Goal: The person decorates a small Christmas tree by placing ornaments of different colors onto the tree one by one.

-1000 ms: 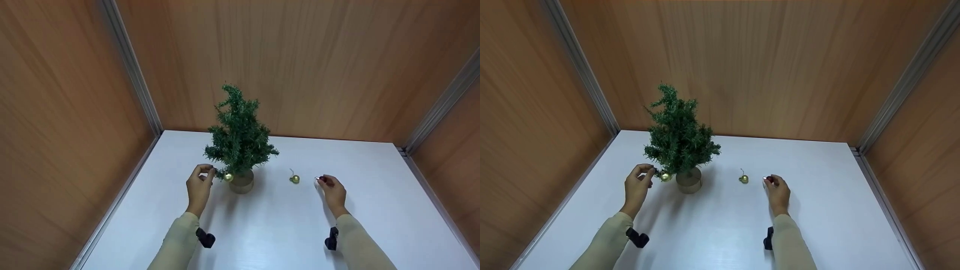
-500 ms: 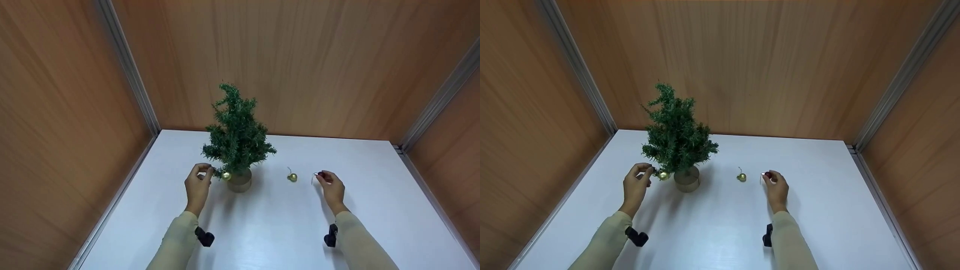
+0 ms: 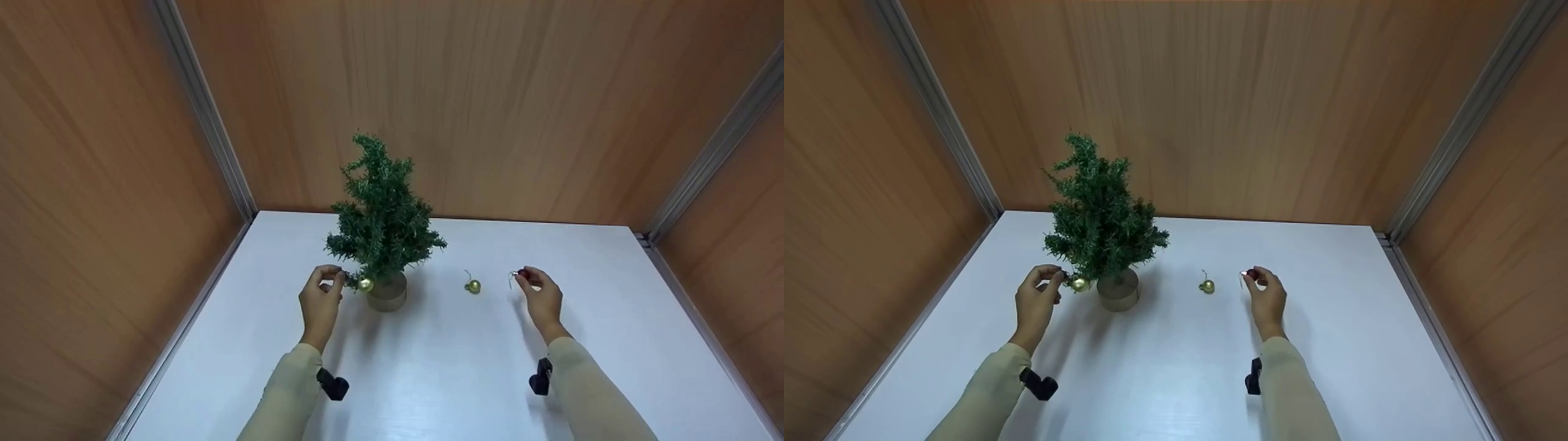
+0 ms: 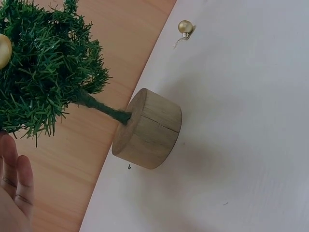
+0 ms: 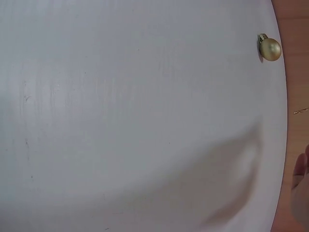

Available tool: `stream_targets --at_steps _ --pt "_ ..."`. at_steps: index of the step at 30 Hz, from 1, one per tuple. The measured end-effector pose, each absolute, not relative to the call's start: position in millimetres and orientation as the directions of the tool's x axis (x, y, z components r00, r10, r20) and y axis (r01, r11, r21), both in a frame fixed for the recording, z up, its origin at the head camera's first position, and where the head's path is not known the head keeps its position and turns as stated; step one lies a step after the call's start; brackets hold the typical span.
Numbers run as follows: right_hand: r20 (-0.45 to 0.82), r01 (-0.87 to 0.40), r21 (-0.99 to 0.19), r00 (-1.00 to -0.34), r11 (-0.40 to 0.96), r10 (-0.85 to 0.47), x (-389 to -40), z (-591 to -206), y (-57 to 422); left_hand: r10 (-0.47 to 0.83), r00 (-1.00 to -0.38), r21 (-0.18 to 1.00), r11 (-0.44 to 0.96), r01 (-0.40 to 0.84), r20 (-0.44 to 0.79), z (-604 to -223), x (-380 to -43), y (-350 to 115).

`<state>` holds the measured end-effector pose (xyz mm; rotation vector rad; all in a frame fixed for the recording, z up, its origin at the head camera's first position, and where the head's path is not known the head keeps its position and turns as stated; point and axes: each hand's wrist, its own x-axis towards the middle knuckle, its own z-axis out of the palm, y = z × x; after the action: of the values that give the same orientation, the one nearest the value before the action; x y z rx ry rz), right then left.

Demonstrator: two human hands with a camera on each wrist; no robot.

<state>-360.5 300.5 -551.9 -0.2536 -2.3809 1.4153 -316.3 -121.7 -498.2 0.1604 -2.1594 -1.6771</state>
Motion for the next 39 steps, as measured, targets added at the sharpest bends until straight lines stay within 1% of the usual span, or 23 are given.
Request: stream_targets --at_steps 10,15,24,31,39 --pt "0.257 -0.069 -0.867 -0.910 0.494 0.325 -360 -537 295 -0.326 -0.913 0.951 0.264 0.161 0.245 -496 -315 -119" --pt "0.263 -0.079 -0.868 -0.911 0.491 0.319 -359 -529 292 -0.326 -0.909 0.945 0.280 0.169 0.259 -497 -313 -119" --pt "0.307 -0.135 -0.867 -0.903 0.480 0.300 -357 -515 286 -0.325 -0.905 0.937 0.301 0.177 0.275 -498 -312 -120" --pt "0.295 -0.137 -0.876 -0.910 0.462 0.290 -358 -511 283 -0.322 -0.909 0.942 0.288 0.172 0.264 -497 -318 -118" --pt "0.357 -0.210 -0.881 -0.882 0.424 0.306 -361 -499 280 -0.338 -0.900 0.945 0.265 0.189 0.275 -494 -328 -118"
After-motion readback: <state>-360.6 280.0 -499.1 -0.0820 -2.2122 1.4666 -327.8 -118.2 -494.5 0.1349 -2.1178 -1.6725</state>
